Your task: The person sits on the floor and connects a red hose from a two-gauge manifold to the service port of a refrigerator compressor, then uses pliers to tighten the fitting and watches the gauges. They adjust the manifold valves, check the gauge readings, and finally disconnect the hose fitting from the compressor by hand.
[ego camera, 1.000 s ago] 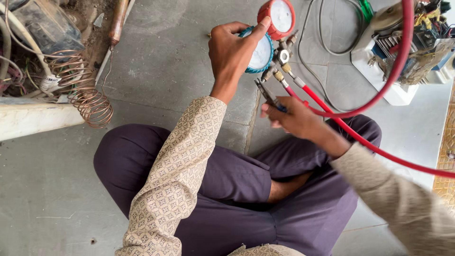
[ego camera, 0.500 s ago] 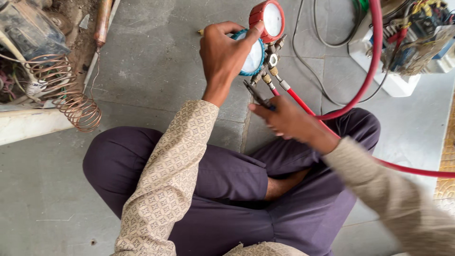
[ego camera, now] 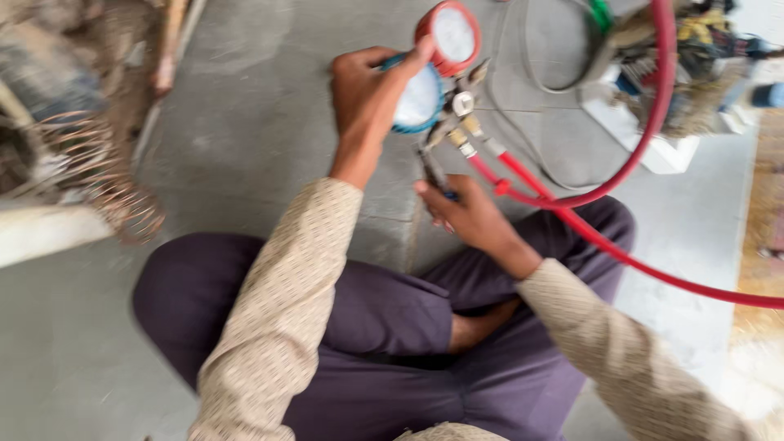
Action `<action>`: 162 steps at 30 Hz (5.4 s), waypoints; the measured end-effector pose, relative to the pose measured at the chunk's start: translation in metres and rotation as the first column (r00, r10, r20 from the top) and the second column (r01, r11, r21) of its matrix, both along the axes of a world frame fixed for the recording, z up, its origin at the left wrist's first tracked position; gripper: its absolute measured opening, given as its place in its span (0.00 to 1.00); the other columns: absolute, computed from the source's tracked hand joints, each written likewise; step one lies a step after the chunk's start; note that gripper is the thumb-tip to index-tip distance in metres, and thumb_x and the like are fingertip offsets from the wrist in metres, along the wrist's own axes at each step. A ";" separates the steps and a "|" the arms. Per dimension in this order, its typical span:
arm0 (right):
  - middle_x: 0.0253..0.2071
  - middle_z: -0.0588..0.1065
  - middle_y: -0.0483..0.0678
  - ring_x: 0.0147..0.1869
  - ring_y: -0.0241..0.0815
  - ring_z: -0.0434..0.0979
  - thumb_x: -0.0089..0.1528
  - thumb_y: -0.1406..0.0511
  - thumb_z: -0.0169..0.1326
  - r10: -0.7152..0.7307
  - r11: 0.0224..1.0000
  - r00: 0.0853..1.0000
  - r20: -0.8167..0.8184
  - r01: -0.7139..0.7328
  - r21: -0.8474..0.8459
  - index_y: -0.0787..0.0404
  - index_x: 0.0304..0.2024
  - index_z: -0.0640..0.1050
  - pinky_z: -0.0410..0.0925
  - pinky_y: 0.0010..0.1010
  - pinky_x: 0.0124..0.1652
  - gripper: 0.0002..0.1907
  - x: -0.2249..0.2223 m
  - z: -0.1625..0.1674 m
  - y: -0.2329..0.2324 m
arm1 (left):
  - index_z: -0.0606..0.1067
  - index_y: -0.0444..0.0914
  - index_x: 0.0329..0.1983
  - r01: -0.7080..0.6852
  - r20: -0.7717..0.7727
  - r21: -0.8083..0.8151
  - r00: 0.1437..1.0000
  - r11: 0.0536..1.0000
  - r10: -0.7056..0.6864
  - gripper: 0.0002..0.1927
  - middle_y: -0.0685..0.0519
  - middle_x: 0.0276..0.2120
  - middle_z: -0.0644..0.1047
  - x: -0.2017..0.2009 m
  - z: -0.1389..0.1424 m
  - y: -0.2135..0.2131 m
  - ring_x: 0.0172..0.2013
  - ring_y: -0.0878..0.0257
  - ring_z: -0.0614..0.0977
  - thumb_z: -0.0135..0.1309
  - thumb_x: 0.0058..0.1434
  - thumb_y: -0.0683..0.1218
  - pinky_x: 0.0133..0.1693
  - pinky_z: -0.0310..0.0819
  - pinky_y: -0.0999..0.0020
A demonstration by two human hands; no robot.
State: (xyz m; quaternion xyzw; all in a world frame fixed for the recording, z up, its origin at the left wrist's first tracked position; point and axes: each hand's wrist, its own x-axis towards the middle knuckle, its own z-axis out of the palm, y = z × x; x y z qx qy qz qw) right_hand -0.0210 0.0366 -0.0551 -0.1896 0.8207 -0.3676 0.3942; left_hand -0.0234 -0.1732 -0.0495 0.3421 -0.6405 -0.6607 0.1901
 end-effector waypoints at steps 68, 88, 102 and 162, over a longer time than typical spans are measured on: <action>0.18 0.70 0.47 0.21 0.37 0.71 0.66 0.48 0.54 -0.063 0.975 0.996 -0.060 0.074 0.209 0.66 0.26 0.73 0.66 0.32 0.24 0.28 0.018 0.023 -0.018 | 0.83 0.35 0.21 -0.005 0.091 0.072 0.996 0.997 -0.002 0.25 0.55 0.16 0.79 0.008 0.018 -0.006 0.20 0.67 0.79 0.67 0.48 0.62 0.29 0.74 0.67; 0.17 0.69 0.43 0.22 0.31 0.68 0.66 0.47 0.53 -0.011 1.000 0.988 -0.157 0.010 -0.008 0.64 0.25 0.74 0.64 0.30 0.24 0.28 0.007 -0.005 -0.003 | 0.79 0.32 0.18 0.004 0.096 0.180 0.995 0.984 -0.022 0.27 0.57 0.15 0.74 0.006 0.018 -0.006 0.19 0.67 0.72 0.67 0.51 0.62 0.26 0.67 0.65; 0.25 0.75 0.50 0.30 0.50 0.78 0.64 0.48 0.55 0.664 0.475 0.748 -0.019 -0.401 0.783 0.60 0.36 0.77 0.73 0.45 0.33 0.22 -0.044 0.102 -0.057 | 0.85 0.39 0.25 0.028 0.224 -0.025 0.974 0.999 -0.022 0.24 0.51 0.22 0.84 0.004 0.020 0.006 0.24 0.62 0.85 0.68 0.44 0.64 0.32 0.77 0.66; 0.22 0.74 0.60 0.28 0.58 0.74 0.67 0.52 0.56 0.476 0.879 0.631 -0.612 -0.320 0.354 0.65 0.31 0.79 0.65 0.46 0.31 0.22 -0.007 0.075 -0.023 | 0.86 0.35 0.27 -0.063 0.032 0.171 0.998 0.983 0.058 0.23 0.54 0.22 0.82 0.005 0.027 -0.021 0.25 0.66 0.80 0.68 0.47 0.61 0.30 0.75 0.67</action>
